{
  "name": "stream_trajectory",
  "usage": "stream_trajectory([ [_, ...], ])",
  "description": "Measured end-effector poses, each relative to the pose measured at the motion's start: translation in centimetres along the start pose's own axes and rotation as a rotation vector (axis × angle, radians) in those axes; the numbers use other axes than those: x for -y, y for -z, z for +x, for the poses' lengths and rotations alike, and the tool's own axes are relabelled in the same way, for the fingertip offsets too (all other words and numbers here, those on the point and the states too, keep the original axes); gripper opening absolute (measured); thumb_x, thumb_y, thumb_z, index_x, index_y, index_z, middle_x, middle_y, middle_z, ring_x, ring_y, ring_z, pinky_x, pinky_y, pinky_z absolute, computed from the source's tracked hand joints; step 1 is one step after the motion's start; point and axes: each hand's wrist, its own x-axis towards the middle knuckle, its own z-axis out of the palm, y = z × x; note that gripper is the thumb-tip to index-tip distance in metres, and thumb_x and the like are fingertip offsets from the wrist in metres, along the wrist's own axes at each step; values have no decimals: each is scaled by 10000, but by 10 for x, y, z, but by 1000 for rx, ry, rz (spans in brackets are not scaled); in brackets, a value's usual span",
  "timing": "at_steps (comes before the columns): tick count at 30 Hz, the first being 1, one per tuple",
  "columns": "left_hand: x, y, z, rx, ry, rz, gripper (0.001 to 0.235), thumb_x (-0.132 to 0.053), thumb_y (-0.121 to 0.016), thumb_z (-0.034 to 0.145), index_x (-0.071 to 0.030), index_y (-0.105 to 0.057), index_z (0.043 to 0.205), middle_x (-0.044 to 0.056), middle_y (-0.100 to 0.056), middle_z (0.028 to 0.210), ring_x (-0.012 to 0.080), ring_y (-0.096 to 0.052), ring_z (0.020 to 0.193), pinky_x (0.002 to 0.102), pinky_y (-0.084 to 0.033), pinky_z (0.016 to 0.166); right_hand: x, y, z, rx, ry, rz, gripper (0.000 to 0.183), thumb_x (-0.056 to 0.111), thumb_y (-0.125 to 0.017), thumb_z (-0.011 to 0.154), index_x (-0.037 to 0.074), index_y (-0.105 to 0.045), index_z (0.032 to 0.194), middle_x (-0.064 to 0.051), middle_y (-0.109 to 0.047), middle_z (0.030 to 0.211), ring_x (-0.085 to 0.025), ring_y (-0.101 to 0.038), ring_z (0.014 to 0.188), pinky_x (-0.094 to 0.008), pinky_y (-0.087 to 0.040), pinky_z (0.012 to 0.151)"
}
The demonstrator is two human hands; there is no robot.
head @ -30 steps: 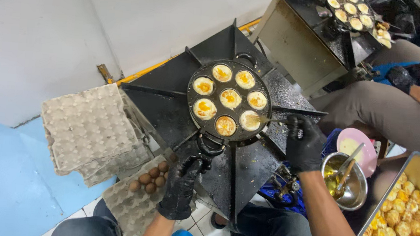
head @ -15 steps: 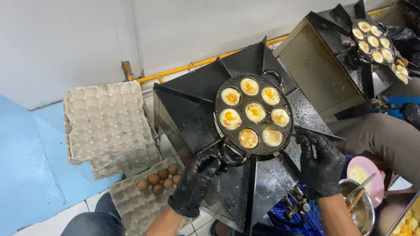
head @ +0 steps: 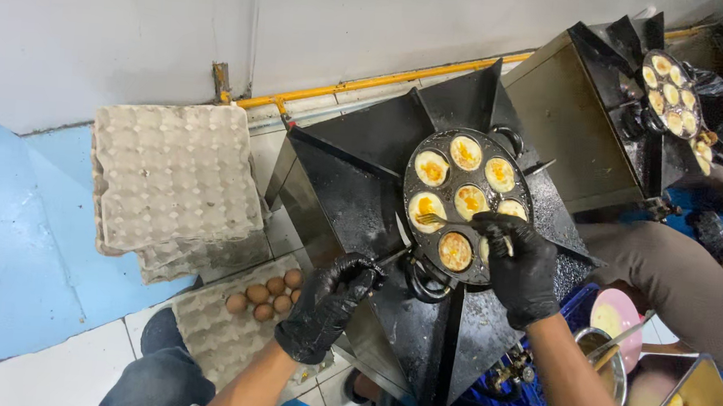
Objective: The person fries multiple small eggs in a multi-well pan, flipping them over with a fork and transferring them to a large metal tray.
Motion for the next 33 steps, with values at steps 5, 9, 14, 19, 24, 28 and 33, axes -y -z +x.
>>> stream_trajectory([
  [5,-8,2,2,3,-4,-8,239,-232,-639,994,-38,-709,1116,28,-726,994,102,-638,943,294,-532,877,-52,-10,7,-55,-356,274,193,111,-563,1060,-2,-702,1131,-113,-769,1031,-173,-728,917,-320,-599,856],
  [9,-5,8,2,-27,9,118,205,-196,-652,990,-34,-729,1091,34,-734,961,106,-644,930,294,-535,866,-92,-14,10,-232,-717,592,211,189,-604,1085,1,-698,1103,-102,-729,953,-151,-680,797,-296,-549,728],
  [14,0,10,3,-59,-7,65,159,-147,-665,969,-46,-718,1079,19,-730,972,106,-655,946,292,-547,874,-119,-11,0,-319,-828,777,236,224,-613,1075,5,-701,1069,-87,-710,872,-162,-672,727,-290,-559,693],
  [19,-7,16,2,-57,-24,170,189,-157,-651,970,-43,-744,1088,33,-760,985,111,-692,956,297,-568,869,-118,11,-10,-368,-528,309,192,142,-602,1076,-7,-717,1114,-114,-738,982,-159,-691,815,-293,-578,733],
  [24,-7,18,0,-52,4,168,197,-175,-650,982,-37,-743,1086,46,-767,982,119,-694,946,305,-571,872,-106,30,-24,-460,-278,306,171,69,-579,1162,-47,-689,1103,-131,-753,1101,-150,-707,928,-314,-608,836],
  [28,-4,14,1,-71,19,173,214,-186,-653,963,-34,-745,1081,46,-766,981,117,-693,937,306,-573,856,-96,19,-26,-414,-219,251,126,14,-618,1100,-33,-708,1174,-137,-753,1102,-160,-703,956,-320,-591,850],
  [33,-3,14,1,-72,-10,235,221,-191,-667,955,-32,-751,1085,46,-761,961,116,-681,909,301,-567,832,-67,-9,-30,-262,-142,130,179,-19,-614,1032,-24,-724,1173,-135,-757,1105,-182,-720,980,-337,-588,882],
])
